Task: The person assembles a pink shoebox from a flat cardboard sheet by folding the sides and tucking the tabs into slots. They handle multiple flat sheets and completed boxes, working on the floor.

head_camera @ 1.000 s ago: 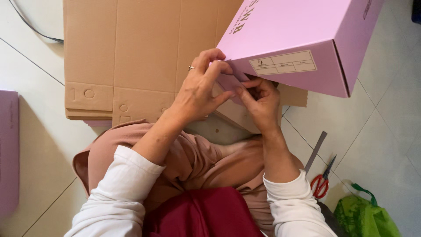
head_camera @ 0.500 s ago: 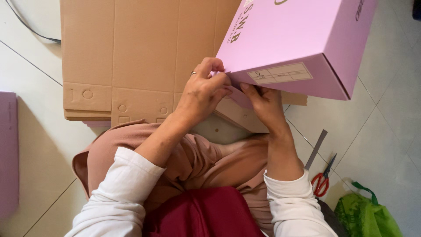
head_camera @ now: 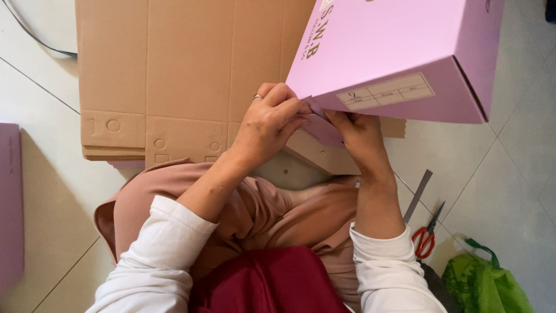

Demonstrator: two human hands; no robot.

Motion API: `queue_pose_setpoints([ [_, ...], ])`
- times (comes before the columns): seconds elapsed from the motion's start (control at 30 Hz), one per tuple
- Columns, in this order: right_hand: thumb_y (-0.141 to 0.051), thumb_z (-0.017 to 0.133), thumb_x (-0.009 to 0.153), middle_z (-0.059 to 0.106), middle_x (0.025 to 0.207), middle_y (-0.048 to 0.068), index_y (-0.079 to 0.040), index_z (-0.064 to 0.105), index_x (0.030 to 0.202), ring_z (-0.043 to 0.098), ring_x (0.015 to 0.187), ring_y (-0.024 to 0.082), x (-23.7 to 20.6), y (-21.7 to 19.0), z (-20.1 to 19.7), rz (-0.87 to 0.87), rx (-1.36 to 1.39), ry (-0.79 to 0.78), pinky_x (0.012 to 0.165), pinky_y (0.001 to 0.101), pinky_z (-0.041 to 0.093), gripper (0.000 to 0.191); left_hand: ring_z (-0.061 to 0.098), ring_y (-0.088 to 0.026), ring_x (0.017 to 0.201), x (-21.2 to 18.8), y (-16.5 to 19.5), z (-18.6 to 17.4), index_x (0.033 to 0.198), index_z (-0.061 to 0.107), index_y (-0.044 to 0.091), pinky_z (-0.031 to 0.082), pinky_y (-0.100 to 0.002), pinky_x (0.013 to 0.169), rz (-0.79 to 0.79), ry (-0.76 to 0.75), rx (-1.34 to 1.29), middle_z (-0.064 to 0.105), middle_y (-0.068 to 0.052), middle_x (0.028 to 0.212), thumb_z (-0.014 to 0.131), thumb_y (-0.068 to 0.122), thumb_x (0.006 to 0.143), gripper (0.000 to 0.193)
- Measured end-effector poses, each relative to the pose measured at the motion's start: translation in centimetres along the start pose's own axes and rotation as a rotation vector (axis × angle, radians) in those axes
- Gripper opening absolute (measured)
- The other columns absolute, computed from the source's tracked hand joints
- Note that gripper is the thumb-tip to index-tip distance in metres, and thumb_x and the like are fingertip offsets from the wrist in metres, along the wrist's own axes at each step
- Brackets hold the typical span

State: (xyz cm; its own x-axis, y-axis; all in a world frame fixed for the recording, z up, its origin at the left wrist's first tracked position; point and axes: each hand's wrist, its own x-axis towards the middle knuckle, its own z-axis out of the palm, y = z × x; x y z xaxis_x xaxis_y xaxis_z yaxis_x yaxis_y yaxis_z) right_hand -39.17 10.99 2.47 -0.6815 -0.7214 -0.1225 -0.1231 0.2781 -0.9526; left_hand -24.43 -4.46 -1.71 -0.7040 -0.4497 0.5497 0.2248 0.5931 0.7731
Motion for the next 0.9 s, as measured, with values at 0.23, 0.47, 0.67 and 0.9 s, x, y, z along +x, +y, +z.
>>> queue_pose_setpoints([
  [0.23, -0.023, 0.074, 0.100, 0.069, 0.118, 0.004, -0.004, 0.066, 0.129, 0.063, 0.113, 0.013, 0.1, 0.6, -0.3, 0.037, 0.047, -0.029, 0.099, 0.0312, 0.052, 0.035, 0.056, -0.033, 0.104, 0.0, 0.4, -0.1, 0.101, 0.069, 0.010, 0.050, -0.043, 0.091, -0.035, -0.011, -0.020, 0.061, -0.007, 0.105, 0.081, 0.005, 0.085, 0.020],
  [0.47, -0.017, 0.075, 0.095, 0.069, 0.121, 0.004, -0.004, 0.068, 0.127, 0.064, 0.114, 0.014, 0.0, 1.3, -0.5, 0.111, 0.095, 0.015, 0.099, 0.0313, 0.052, 0.035, 0.056, -0.033, 0.102, -0.1, 0.6, -0.2, 0.098, 0.068, 0.009, 0.050, -0.042, 0.091, -0.030, -0.016, -0.023, 0.060, -0.007, 0.103, 0.081, 0.005, 0.081, 0.022],
  [0.67, -0.014, 0.068, 0.105, 0.078, 0.109, 0.009, -0.002, 0.074, 0.121, 0.073, 0.101, 0.016, -0.3, -1.6, -0.2, -0.110, -0.221, -0.097, 0.093, 0.0321, 0.058, 0.020, 0.059, -0.031, 0.094, -0.2, 0.8, 0.2, 0.097, 0.068, 0.009, 0.051, -0.041, 0.082, -0.122, 0.022, 0.029, 0.062, -0.006, 0.099, 0.085, 0.012, 0.082, 0.023],
  [0.9, -0.003, 0.074, 0.090, 0.074, 0.097, 0.015, -0.004, 0.073, 0.113, 0.073, 0.085, 0.027, -1.4, -6.1, -0.2, -0.380, -0.715, -0.154, 0.076, 0.0364, 0.056, 0.023, 0.065, -0.023, 0.093, 0.2, 1.4, -0.8, 0.098, 0.069, 0.011, 0.055, -0.037, 0.083, -0.097, 0.024, -0.092, 0.061, -0.004, 0.102, 0.079, 0.010, 0.091, 0.012],
])
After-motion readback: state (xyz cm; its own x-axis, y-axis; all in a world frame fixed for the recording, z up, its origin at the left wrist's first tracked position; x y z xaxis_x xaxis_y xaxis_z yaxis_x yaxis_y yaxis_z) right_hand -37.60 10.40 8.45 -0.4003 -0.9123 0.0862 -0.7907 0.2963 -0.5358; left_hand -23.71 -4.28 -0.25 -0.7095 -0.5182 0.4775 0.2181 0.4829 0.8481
